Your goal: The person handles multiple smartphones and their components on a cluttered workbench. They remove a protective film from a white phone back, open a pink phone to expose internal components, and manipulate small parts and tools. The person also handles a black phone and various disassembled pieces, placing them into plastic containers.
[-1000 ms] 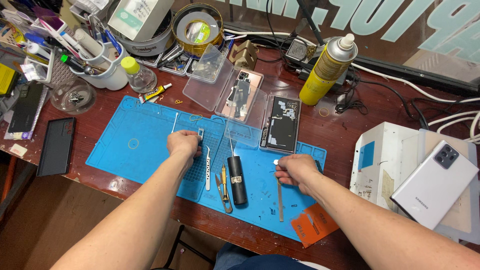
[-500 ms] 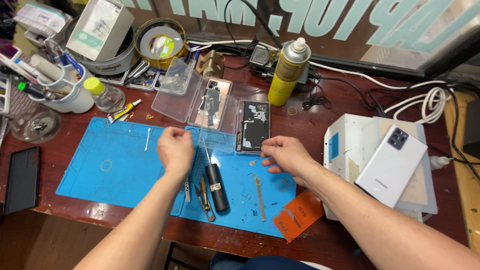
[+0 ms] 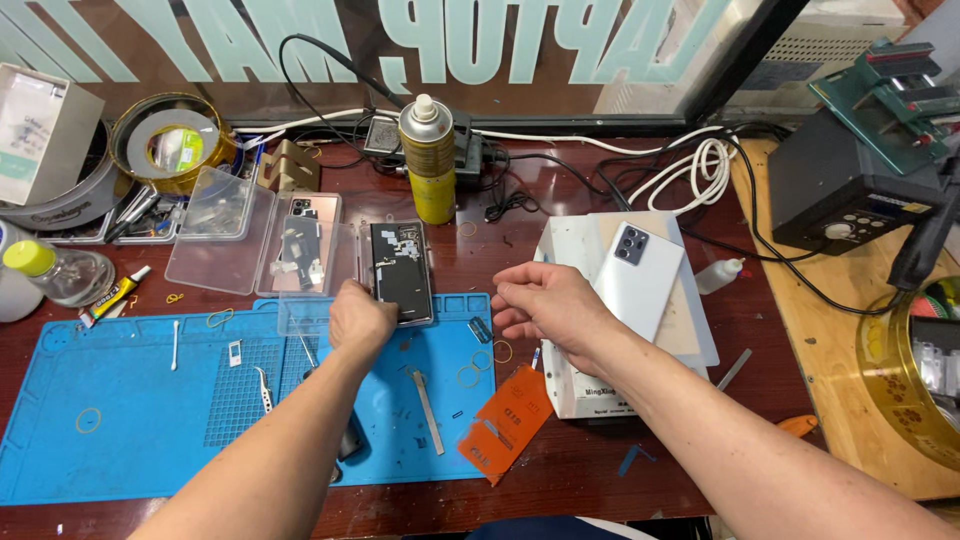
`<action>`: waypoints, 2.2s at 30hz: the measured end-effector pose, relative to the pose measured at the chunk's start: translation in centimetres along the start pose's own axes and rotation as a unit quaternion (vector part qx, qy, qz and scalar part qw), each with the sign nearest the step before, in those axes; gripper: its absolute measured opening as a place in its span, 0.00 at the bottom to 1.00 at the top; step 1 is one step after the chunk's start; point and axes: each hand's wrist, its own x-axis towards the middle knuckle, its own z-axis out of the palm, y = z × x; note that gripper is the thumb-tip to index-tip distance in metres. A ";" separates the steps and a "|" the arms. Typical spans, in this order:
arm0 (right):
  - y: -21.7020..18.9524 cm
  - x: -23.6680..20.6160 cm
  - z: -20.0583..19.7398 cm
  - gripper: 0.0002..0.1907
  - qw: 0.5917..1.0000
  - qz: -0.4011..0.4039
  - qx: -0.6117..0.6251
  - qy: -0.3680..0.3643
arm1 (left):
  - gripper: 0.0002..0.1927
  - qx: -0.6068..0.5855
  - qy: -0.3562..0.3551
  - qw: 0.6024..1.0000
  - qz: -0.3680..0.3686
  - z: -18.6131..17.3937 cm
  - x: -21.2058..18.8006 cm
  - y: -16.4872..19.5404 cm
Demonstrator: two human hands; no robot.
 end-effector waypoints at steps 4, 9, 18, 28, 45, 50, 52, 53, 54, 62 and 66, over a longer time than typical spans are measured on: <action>0.3 -0.5 -2.4 0.17 1.000 -0.019 0.005 -0.022 | 0.12 -0.017 0.030 0.999 -0.027 0.7 0.8 -0.1; 0.0 -0.7 -4.8 0.16 0.998 -0.044 0.029 -0.023 | 0.22 0.024 -0.012 0.999 -0.028 0.2 -2.2 1.8; 0.2 -2.4 -7.9 0.16 0.999 -0.042 0.012 -0.011 | 0.21 -0.089 0.033 0.995 -0.045 1.8 -4.1 4.2; 0.4 -1.6 -8.9 0.16 0.996 -0.046 0.077 -0.026 | 0.11 -0.397 0.021 0.909 -0.125 -2.0 -1.4 0.2; -0.4 -2.7 -6.4 0.16 0.998 -0.039 0.053 -0.002 | 0.08 -0.460 -0.069 0.871 -0.161 1.1 -3.1 1.8; -0.1 -3.4 -8.0 0.16 0.995 -0.064 0.066 0.044 | 0.14 -0.311 -0.025 0.935 -0.168 1.1 -3.3 2.5; 0.0 -3.5 -9.5 0.16 0.990 -0.091 0.079 0.080 | 0.17 -0.167 0.090 0.980 -0.059 0.8 -3.5 2.6; 0.2 -3.6 -10.4 0.16 0.984 -0.101 0.083 0.118 | 0.19 -0.092 0.147 0.985 -0.002 0.4 -3.9 2.9; 0.4 -3.8 -11.4 0.15 0.978 -0.110 0.087 0.156 | 0.18 -0.099 0.140 0.984 0.036 0.1 -4.4 3.6; 3.7 -6.0 -15.8 0.16 0.955 -0.026 0.098 0.278 | 0.12 -0.198 -0.120 0.937 0.260 0.7 -15.9 15.1; 5.0 -6.8 -15.5 0.22 0.956 -0.014 0.038 0.289 | 0.20 -0.091 -0.219 0.926 0.293 0.9 -20.7 18.2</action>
